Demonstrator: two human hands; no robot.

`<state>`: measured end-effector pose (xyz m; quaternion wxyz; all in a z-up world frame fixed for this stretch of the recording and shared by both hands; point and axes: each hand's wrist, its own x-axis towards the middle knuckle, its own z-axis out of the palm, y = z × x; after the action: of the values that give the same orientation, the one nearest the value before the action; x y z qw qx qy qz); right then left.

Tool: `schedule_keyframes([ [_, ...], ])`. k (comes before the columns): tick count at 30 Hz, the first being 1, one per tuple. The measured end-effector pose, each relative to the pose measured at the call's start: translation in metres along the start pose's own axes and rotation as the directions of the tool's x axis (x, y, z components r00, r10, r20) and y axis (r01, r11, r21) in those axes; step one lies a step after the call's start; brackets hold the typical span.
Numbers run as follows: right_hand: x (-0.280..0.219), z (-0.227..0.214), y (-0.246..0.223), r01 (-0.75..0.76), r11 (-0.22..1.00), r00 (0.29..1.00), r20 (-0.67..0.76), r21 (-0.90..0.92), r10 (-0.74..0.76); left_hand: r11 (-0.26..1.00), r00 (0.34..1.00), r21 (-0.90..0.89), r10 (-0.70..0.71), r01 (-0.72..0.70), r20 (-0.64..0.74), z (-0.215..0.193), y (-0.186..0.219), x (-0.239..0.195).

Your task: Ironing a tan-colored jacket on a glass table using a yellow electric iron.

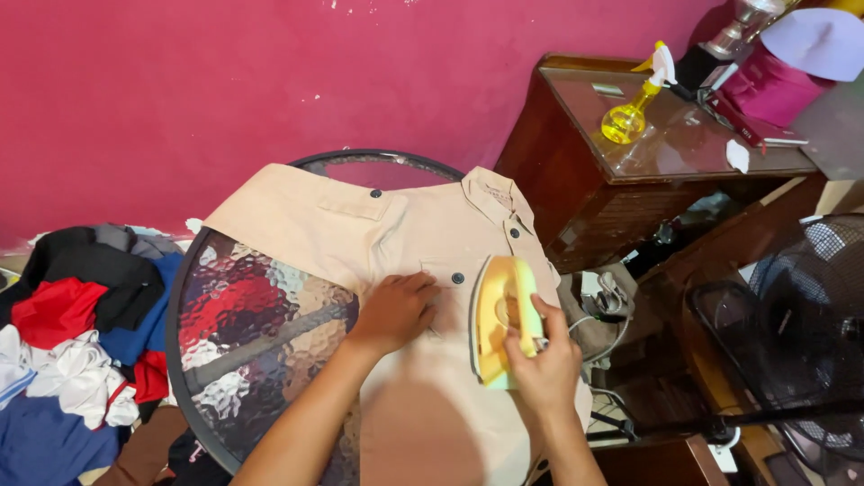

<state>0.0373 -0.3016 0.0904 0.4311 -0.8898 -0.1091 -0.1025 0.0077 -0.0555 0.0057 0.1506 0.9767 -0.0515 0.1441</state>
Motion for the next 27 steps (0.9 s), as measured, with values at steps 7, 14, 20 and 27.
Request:
schedule_keyframes([
  [7, 0.053, 0.034, -0.007, 0.041, 0.999, 0.999, -0.010, -0.006, -0.041, 0.999, 0.998, 0.020, -0.035, 0.036, -0.049, -0.011, 0.014, 0.000],
  [14, 0.047, 0.031, -0.005, 0.091, 0.996, 0.996, 0.025, -0.014, -0.091, 0.994, 0.995, 0.063, -0.082, 0.085, -0.053, -0.011, 0.008, -0.009],
  [20, -0.008, 0.001, 0.006, 0.108, 0.994, 0.994, -0.017, 0.002, -0.107, 0.994, 0.996, 0.071, -0.089, 0.088, 0.008, -0.019, 0.005, -0.005],
  [27, 0.047, 0.039, 0.004, 0.218, 0.972, 0.973, -0.102, 0.089, -0.209, 0.992, 0.992, 0.002, -0.128, 0.128, -0.001, -0.025, 0.011, -0.008],
])
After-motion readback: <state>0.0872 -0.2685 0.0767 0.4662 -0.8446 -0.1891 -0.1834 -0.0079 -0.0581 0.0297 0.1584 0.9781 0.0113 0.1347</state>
